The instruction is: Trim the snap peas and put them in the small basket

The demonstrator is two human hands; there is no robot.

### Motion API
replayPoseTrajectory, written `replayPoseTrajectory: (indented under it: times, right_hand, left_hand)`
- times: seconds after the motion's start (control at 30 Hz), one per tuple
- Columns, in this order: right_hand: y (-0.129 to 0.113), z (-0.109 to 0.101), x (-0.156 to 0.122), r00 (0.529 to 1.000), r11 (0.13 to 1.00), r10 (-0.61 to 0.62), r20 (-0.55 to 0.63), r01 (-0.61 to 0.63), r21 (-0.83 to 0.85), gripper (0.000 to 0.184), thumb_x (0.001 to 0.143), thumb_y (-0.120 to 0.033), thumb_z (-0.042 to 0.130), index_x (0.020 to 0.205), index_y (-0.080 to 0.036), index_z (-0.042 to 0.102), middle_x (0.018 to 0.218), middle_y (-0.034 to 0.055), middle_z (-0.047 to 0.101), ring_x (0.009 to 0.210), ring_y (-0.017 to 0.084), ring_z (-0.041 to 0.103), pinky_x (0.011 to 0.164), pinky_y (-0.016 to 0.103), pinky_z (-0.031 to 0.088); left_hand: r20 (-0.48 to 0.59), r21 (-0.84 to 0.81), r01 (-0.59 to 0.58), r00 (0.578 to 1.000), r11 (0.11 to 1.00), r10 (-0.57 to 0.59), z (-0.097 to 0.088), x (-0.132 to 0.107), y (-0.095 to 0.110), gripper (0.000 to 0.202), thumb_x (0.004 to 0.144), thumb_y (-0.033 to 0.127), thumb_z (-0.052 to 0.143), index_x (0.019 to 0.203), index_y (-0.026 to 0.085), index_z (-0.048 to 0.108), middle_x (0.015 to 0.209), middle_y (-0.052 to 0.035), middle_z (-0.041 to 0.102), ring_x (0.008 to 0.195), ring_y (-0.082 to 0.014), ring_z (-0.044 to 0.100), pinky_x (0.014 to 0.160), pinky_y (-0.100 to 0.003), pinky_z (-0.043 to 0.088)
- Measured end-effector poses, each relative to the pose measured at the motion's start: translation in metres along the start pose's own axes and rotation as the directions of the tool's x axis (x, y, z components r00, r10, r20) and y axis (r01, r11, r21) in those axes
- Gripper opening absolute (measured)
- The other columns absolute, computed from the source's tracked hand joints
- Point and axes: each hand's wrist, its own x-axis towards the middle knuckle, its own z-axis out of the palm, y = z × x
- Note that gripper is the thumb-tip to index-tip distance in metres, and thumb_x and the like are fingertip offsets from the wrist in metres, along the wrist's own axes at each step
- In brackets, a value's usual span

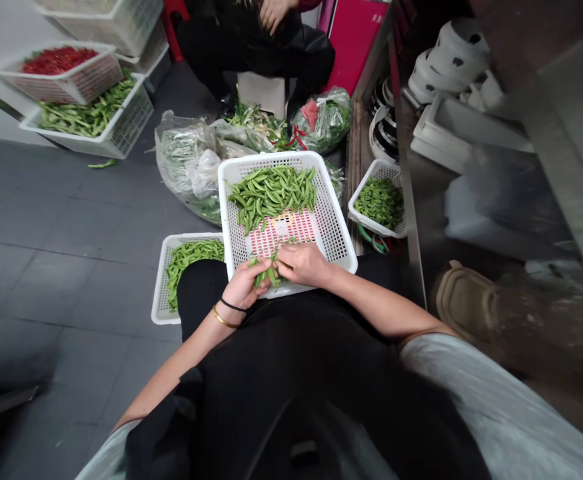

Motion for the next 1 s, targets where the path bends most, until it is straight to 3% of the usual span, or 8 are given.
replayPoseTrajectory:
  times: [0.1, 0.23, 0.33, 0.43, 0.6, 0.8, 0.9, 1.0]
  right_hand:
    - [0.013, -0.016, -0.008, 0.991, 0.995, 0.101, -0.089, -0.101, 0.004, 0.023, 0.083, -0.022, 0.044, 0.063, -0.017, 0.053, 0.065, 0.0035, 0.057, 0.061, 0.013, 0.048, 0.061, 0.025, 0.035]
    - [0.027, -0.038, -0.008, 0.981, 0.974, 0.194, -0.005, -0.192, 0.124, 0.015, 0.083, -0.028, 0.050, 0.077, -0.017, 0.059, 0.073, 0.0030, 0.060, 0.063, 0.012, 0.051, 0.062, 0.024, 0.038]
    - [0.018, -0.027, 0.001, 0.982, 0.973, 0.144, 0.125, -0.164, 0.162, 0.030, 0.083, -0.037, 0.056, 0.105, -0.017, 0.057, 0.097, 0.0064, 0.063, 0.069, 0.012, 0.054, 0.063, 0.023, 0.038]
    - [0.006, -0.008, 0.011, 0.965, 0.986, 0.044, 0.258, -0.084, 0.146, 0.019, 0.087, -0.033, 0.051, 0.091, -0.017, 0.060, 0.083, 0.0038, 0.063, 0.067, 0.012, 0.052, 0.061, 0.022, 0.035]
    - [0.005, -0.004, 0.015, 0.977, 0.918, 0.056, 0.207, -0.132, 0.375, 0.034, 0.094, -0.032, 0.038, 0.069, -0.016, 0.055, 0.051, -0.0039, 0.050, 0.055, 0.009, 0.047, 0.061, 0.020, 0.033]
    - [0.004, 0.002, 0.018, 0.979, 0.969, -0.020, 0.201, -0.030, 0.245, 0.031, 0.091, -0.030, 0.042, 0.067, -0.016, 0.054, 0.060, -0.0020, 0.050, 0.058, 0.009, 0.043, 0.059, 0.021, 0.028]
    - [0.019, 0.004, 0.014, 0.979, 0.972, -0.022, 0.203, -0.026, 0.232, 0.033, 0.093, -0.031, 0.038, 0.071, -0.016, 0.057, 0.063, -0.0010, 0.053, 0.061, 0.010, 0.046, 0.061, 0.021, 0.029]
    - [0.048, 0.000, 0.011, 0.915, 0.978, 0.038, 0.401, -0.116, 0.172, 0.030, 0.091, -0.031, 0.044, 0.071, -0.016, 0.061, 0.065, -0.0008, 0.057, 0.061, 0.010, 0.050, 0.062, 0.021, 0.031]
  left_hand:
    - [-0.133, -0.042, -0.151, 0.981, 0.988, 0.145, -0.009, 0.003, 0.005, 0.029, 0.057, 0.025, 0.079, 0.067, 0.012, 0.055, 0.056, 0.0010, 0.056, 0.038, -0.0039, 0.040, 0.032, -0.014, 0.023]
    - [-0.215, 0.101, -0.363, 0.901, 0.926, 0.376, -0.017, 0.003, 0.012, 0.026, 0.063, 0.025, 0.076, 0.069, 0.014, 0.054, 0.050, 0.0041, 0.051, 0.036, -0.0050, 0.041, 0.033, -0.017, 0.026]
    - [-0.181, 0.228, -0.411, 0.873, 0.883, 0.453, -0.015, 0.002, 0.012, 0.023, 0.068, 0.027, 0.074, 0.072, 0.015, 0.055, 0.049, 0.0044, 0.051, 0.036, -0.0054, 0.041, 0.034, -0.018, 0.027]
    - [-0.132, 0.331, -0.427, 0.862, 0.842, 0.489, -0.014, -0.002, 0.010, 0.018, 0.072, 0.028, 0.071, 0.077, 0.015, 0.060, 0.047, 0.0041, 0.052, 0.037, -0.0052, 0.041, 0.036, -0.017, 0.029]
    - [-0.062, 0.356, -0.339, 0.921, 0.871, 0.384, -0.017, -0.013, 0.007, 0.020, 0.070, 0.028, 0.072, 0.072, 0.012, 0.060, 0.061, -0.0026, 0.064, 0.040, -0.0048, 0.044, 0.037, -0.017, 0.031]
    - [0.120, 0.452, -0.145, 0.988, 0.880, 0.101, -0.009, -0.006, 0.000, 0.027, 0.073, 0.037, 0.069, 0.072, 0.013, 0.056, 0.056, -0.0024, 0.064, 0.036, -0.0069, 0.048, 0.032, -0.016, 0.030]
    - [-0.056, 0.321, -0.212, 0.969, 0.923, 0.242, -0.015, 0.001, 0.008, 0.029, 0.075, 0.039, 0.066, 0.071, 0.014, 0.054, 0.060, -0.0036, 0.066, 0.037, -0.0084, 0.051, 0.030, -0.016, 0.030]
    - [-0.264, 0.195, -0.326, 0.891, 0.925, 0.369, -0.031, 0.006, 0.022, 0.027, 0.074, 0.036, 0.067, 0.073, 0.014, 0.053, 0.070, -0.0058, 0.069, 0.040, -0.0099, 0.055, 0.029, -0.016, 0.030]
